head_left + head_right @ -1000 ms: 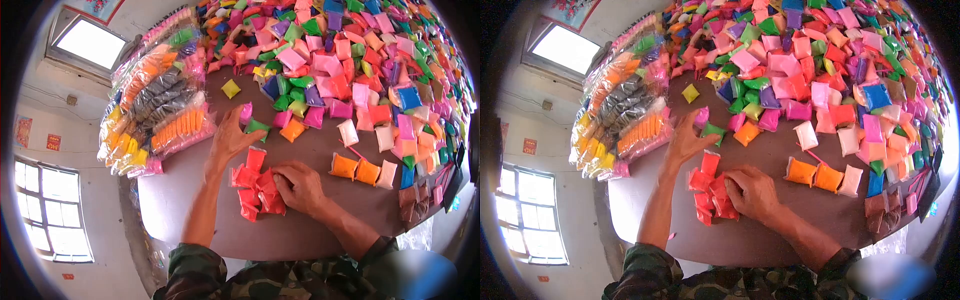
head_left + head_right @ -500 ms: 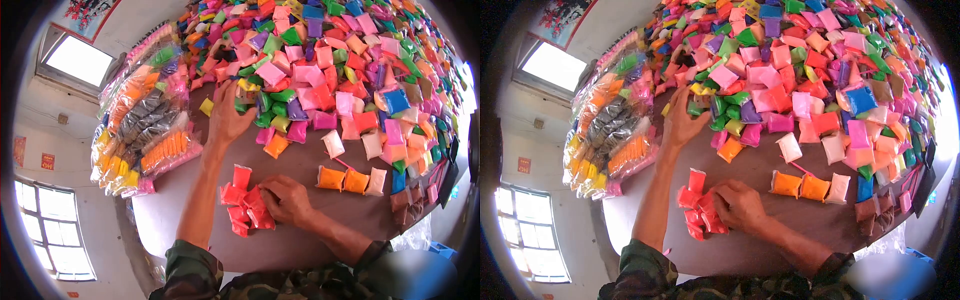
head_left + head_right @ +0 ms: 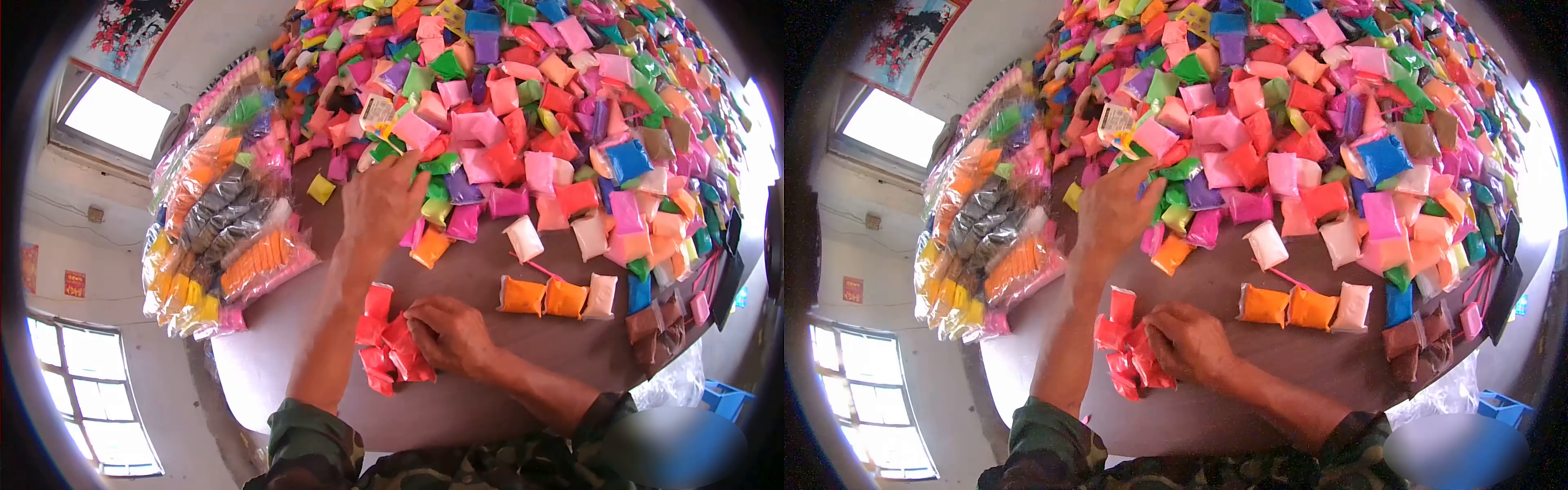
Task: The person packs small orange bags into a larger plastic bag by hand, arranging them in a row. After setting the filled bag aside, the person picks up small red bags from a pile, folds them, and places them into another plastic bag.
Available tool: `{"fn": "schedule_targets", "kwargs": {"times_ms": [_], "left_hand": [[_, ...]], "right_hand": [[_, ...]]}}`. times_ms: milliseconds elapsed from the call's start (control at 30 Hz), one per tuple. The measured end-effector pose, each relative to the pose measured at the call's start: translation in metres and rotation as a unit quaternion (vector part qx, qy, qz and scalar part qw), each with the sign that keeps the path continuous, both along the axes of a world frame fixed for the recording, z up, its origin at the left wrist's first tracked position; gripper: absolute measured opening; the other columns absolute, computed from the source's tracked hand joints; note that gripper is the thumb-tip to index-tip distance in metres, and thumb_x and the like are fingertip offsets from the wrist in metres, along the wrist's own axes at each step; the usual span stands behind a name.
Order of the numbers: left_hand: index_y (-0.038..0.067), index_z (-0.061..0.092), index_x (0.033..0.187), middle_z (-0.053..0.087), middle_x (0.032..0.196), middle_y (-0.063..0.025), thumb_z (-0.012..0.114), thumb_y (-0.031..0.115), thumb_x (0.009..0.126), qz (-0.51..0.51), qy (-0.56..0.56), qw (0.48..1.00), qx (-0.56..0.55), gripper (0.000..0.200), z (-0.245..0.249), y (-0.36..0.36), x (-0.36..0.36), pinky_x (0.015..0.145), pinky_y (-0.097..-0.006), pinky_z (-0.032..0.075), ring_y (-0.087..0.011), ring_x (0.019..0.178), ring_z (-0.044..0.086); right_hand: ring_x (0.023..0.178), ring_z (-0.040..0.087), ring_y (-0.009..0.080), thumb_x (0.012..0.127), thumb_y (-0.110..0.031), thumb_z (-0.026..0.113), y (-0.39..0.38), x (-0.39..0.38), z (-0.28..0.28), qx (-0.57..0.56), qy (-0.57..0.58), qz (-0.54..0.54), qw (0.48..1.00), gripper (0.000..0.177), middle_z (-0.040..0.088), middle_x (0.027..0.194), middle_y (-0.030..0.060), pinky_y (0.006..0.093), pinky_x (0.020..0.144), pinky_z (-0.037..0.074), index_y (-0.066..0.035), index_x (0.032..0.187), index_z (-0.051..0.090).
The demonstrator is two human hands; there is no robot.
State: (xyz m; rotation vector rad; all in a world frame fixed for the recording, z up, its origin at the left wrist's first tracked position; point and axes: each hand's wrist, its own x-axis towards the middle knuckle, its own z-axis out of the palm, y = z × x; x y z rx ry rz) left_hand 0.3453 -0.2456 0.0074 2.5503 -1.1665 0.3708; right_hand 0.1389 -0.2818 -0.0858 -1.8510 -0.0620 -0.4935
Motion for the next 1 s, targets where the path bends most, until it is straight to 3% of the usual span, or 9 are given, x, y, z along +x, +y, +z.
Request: {"fn": "schedule_targets", "kwargs": {"times_ms": [133, 233, 367, 400, 500, 533, 767, 867, 1000], "left_hand": [[0.009, 0.074, 0.121, 0.075, 0.115, -0.0143, 0.074, 0.022, 0.092, 0.004, -0.051, 0.997, 0.058, 0.031, -0.019, -0.025, 0.019, 0.091, -0.0452, 0.058, -0.0336, 0.109, 0.071], [0.008, 0.074, 0.119, 0.075, 0.113, -0.0149, 0.075, 0.021, 0.092, -0.035, 0.014, 0.999, -0.026, 0.03, -0.028, -0.014, 0.045, 0.09, -0.0457, 0.058, -0.0348, 0.107, 0.071], [0.007, 0.078, 0.113, 0.077, 0.103, -0.0138, 0.077, 0.021, 0.09, 0.056, 0.059, 0.989, -0.124, 0.027, -0.03, 0.007, 0.062, 0.079, -0.042, 0.057, -0.0318, 0.089, 0.074], [0.006, 0.079, 0.115, 0.079, 0.096, -0.0115, 0.077, 0.021, 0.093, 0.06, 0.054, 0.987, -0.138, 0.026, -0.03, 0.01, 0.065, 0.073, -0.0363, 0.057, -0.0238, 0.078, 0.074], [0.007, 0.079, 0.118, 0.078, 0.094, -0.007, 0.078, 0.022, 0.096, 0.064, 0.191, 0.955, -0.218, 0.027, -0.027, 0.018, 0.071, 0.071, -0.0322, 0.057, -0.0139, 0.077, 0.071], [0.005, 0.078, 0.121, 0.077, 0.092, -0.0046, 0.078, 0.023, 0.098, 0.062, 0.146, 0.961, -0.226, 0.029, -0.017, 0.016, 0.064, 0.069, -0.0293, 0.056, -0.0084, 0.076, 0.067], [0.004, 0.074, 0.119, 0.076, 0.097, -0.0074, 0.072, 0.024, 0.1, 0.145, 0.145, 0.933, -0.294, 0.029, -0.002, 0.027, 0.07, 0.067, -0.0348, 0.059, -0.0172, 0.08, 0.072], [0.004, 0.071, 0.119, 0.076, 0.097, -0.0105, 0.071, 0.023, 0.099, 0.067, 0.207, 0.928, -0.302, 0.028, 0.004, 0.02, 0.048, 0.072, -0.0386, 0.06, -0.0207, 0.079, 0.072], [0.004, 0.07, 0.115, 0.076, 0.1, -0.0179, 0.066, 0.017, 0.098, -0.028, 0.114, 0.988, -0.1, 0.021, -0.008, -0.009, 0.018, 0.076, -0.0475, 0.059, -0.0339, 0.085, 0.075]], "right_hand": [[0.09, 0.074, 0.0362, 0.092, -0.006, 0.073, -0.001, 0.0, -0.002, 0.01, -0.012, 0.004, 1.0, 0.011, 0.074, 0.102, 0.0142, 0.0458, 0.077, 0.061, -0.004, 0.103, 0.073], [0.092, 0.072, 0.0393, 0.094, -0.013, 0.069, -0.001, -0.001, -0.007, 0.017, -0.001, 0.017, 1.0, 0.016, 0.074, 0.103, 0.017, 0.0497, 0.08, 0.06, -0.004, 0.107, 0.072], [0.09, 0.071, 0.0403, 0.095, -0.013, 0.069, 0.0, -0.002, -0.006, 0.019, -0.002, 0.016, 1.0, 0.016, 0.073, 0.099, 0.0179, 0.0509, 0.078, 0.059, -0.003, 0.106, 0.071], [0.089, 0.07, 0.0406, 0.095, -0.013, 0.069, -0.002, -0.003, -0.003, 0.021, 0.004, 0.019, 1.0, 0.015, 0.072, 0.098, 0.018, 0.0513, 0.078, 0.058, -0.003, 0.106, 0.071], [0.088, 0.069, 0.0412, 0.095, -0.013, 0.068, -0.002, -0.003, -0.002, 0.022, 0.001, 0.019, 1.0, 0.015, 0.071, 0.096, 0.0183, 0.0523, 0.077, 0.057, -0.003, 0.107, 0.071], [0.087, 0.069, 0.0414, 0.095, -0.013, 0.067, -0.002, -0.003, -0.002, 0.021, -0.004, 0.018, 1.0, 0.015, 0.071, 0.096, 0.0184, 0.0525, 0.077, 0.057, -0.003, 0.107, 0.07], [0.09, 0.073, 0.0368, 0.093, -0.01, 0.072, -0.004, -0.001, -0.002, 0.0, 0.006, 0.023, 1.0, 0.013, 0.075, 0.102, 0.0144, 0.047, 0.077, 0.06, -0.003, 0.104, 0.073], [0.089, 0.071, 0.0383, 0.093, -0.011, 0.071, -0.004, 0.0, -0.003, 0.008, 0.001, 0.025, 1.0, 0.013, 0.073, 0.1, 0.0155, 0.0491, 0.077, 0.059, -0.003, 0.104, 0.071], [0.089, 0.069, 0.0407, 0.093, -0.013, 0.069, -0.002, -0.001, -0.003, 0.017, -0.005, 0.026, 1.0, 0.015, 0.07, 0.097, 0.0176, 0.0526, 0.078, 0.057, -0.003, 0.104, 0.068]]}}
